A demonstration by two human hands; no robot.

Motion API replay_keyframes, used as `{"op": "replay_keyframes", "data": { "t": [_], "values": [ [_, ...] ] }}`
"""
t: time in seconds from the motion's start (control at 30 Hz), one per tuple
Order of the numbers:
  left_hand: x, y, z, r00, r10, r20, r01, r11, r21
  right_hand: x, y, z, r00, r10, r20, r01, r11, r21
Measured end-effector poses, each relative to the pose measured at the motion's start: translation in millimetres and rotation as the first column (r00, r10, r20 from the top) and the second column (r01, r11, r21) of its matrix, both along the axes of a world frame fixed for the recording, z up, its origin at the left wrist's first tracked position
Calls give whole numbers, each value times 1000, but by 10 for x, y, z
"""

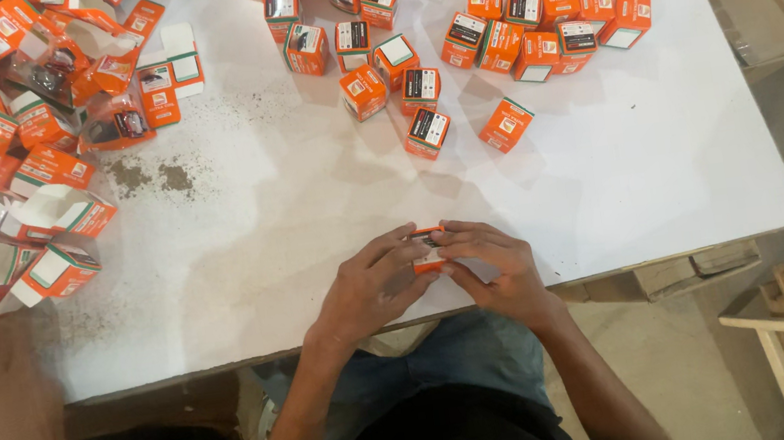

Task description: The person folds small orange cardboard boxes and places plastic-wrapped items into them, closing the box flaps one at a time. They work through a large pile of boxes and wrapped items on the table, setting completed boxes aside while another person packs alongside.

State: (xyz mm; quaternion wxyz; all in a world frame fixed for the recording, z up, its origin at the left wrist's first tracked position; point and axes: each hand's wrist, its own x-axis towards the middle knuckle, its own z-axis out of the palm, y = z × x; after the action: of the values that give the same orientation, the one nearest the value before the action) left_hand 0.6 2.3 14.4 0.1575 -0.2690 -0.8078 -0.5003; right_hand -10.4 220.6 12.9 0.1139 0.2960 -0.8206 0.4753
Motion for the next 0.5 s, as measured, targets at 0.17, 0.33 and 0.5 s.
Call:
{"op": "replay_keyframes", "data": {
  "t": [0.17, 0.33, 0.5],
  "values": [
    [28, -6, -148, 999, 21, 36, -22, 999, 30, 26, -19, 2, 1000, -6, 3, 6, 1000, -6],
    [16, 20, -177, 995, 80, -59, -78, 996, 42, 7, -46, 22, 999, -15, -46, 15, 1000, -15],
    [80, 17, -281, 997, 75, -26, -75, 997, 8, 59, -73, -64, 998, -40, -55, 39, 999, -18]
  ]
}}
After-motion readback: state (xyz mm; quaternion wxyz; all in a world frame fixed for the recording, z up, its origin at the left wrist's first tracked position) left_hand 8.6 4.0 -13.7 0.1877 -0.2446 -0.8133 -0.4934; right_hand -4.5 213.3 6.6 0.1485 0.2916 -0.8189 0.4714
